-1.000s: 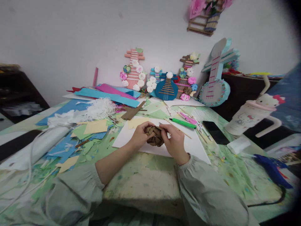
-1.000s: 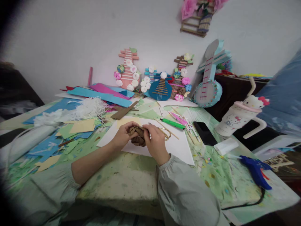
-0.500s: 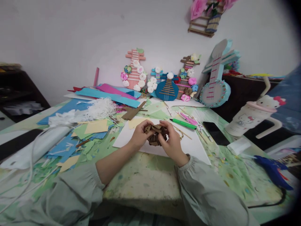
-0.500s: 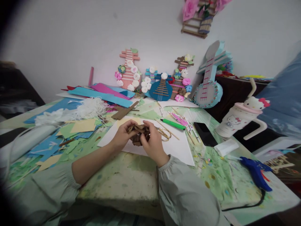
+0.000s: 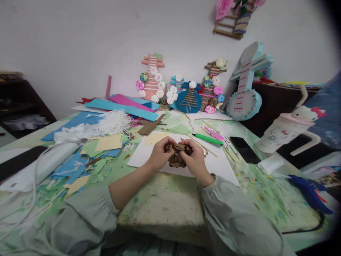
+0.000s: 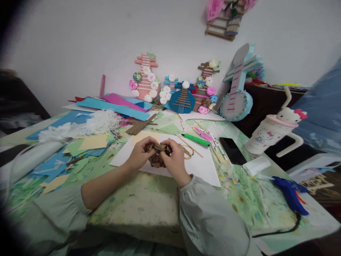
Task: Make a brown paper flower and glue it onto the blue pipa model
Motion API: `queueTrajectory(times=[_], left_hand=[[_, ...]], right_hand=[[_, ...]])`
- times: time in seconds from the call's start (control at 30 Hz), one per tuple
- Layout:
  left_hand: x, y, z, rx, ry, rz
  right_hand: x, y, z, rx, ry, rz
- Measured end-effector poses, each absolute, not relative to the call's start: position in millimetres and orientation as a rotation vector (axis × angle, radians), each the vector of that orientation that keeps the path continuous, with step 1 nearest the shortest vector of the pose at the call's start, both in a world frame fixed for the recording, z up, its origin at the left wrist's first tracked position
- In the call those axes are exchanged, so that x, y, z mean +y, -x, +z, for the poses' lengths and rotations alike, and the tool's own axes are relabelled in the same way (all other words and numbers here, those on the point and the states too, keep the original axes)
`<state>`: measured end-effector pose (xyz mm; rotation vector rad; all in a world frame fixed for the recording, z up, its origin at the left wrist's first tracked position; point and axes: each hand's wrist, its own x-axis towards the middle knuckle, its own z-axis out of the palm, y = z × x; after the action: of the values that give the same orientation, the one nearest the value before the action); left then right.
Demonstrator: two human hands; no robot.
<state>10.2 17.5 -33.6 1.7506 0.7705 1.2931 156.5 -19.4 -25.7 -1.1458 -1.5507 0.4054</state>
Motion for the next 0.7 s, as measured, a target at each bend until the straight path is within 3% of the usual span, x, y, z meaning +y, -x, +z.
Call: queueTrajectory(times=[0.17, 0.43, 0.7], left_hand=[[16.1, -12.8, -35.0, 0.801, -1.647, 1.335], [12.9, -15.4, -30.7, 0.715, -1.570, 1.365], [14.8, -13.9, -31.8, 0.805, -1.701, 1.351]], right_hand=[[-23.1, -154.4, -22.3, -1.678, 1.119, 0.160], [-22.0, -155.4, -23.0, -1.605, 1.086, 0.245], [-24.0, -156.9, -25.2, -1.733, 0.982, -0.047]])
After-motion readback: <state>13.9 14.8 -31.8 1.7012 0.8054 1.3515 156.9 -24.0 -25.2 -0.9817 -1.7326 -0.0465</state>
